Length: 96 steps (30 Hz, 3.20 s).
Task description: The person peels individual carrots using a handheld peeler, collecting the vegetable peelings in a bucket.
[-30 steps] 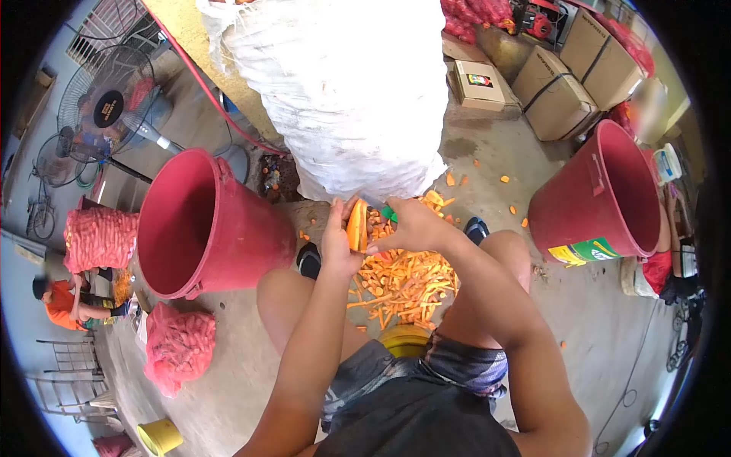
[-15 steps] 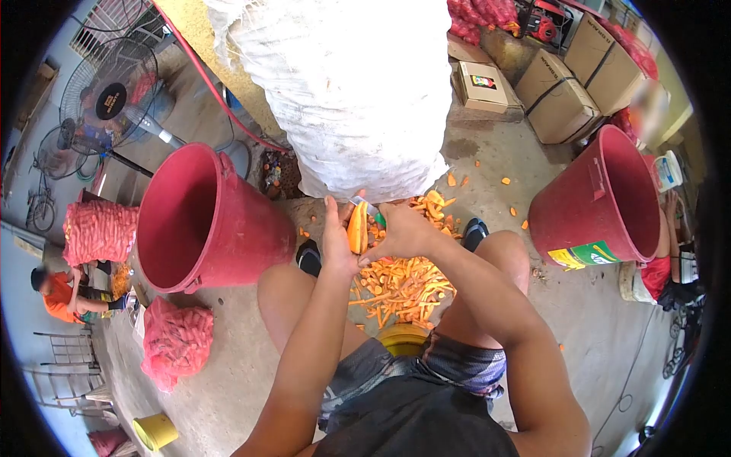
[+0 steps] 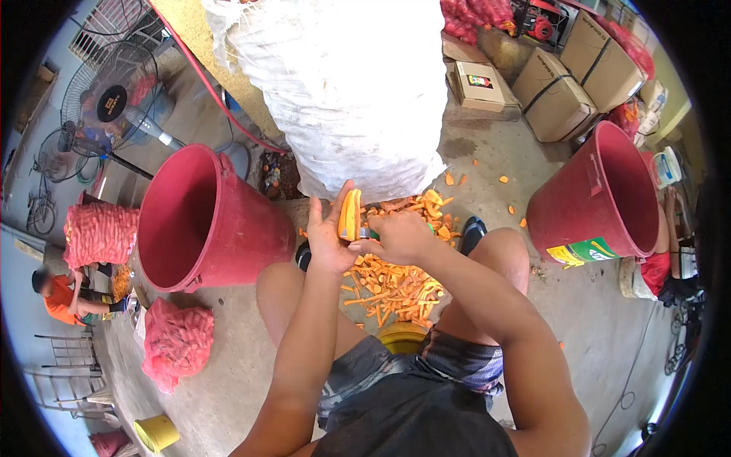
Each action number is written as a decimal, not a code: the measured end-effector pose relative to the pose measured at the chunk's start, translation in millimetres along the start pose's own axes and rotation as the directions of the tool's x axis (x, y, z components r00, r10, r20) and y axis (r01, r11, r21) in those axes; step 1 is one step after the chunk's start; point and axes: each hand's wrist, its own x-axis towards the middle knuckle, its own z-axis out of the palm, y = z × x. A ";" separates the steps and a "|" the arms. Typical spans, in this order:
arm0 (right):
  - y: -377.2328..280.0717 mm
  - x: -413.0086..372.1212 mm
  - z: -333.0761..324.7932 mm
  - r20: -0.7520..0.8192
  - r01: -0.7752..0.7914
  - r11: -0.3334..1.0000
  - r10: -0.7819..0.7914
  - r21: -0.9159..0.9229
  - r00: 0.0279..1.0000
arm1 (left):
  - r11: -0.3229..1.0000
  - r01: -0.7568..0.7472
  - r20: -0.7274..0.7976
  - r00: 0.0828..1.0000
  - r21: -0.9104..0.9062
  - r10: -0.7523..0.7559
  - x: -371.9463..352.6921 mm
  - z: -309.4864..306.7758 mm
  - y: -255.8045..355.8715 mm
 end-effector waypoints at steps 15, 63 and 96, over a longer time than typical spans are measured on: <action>22.9 6.9 -1.3 -0.181 -0.156 0.966 0.194 0.207 0.964 | 0.993 -0.054 -0.240 0.968 0.106 0.078 14.3 -21.1 -15.7; 55.3 4.6 -54.9 0.001 -0.140 0.365 0.356 0.920 0.934 | 0.825 -0.243 0.304 0.948 0.510 0.091 27.7 91.6 62.5; 89.2 29.4 -50.0 -0.319 -0.095 0.905 0.242 0.416 0.916 | 0.603 -0.594 0.292 0.798 0.533 0.527 94.8 224.0 217.0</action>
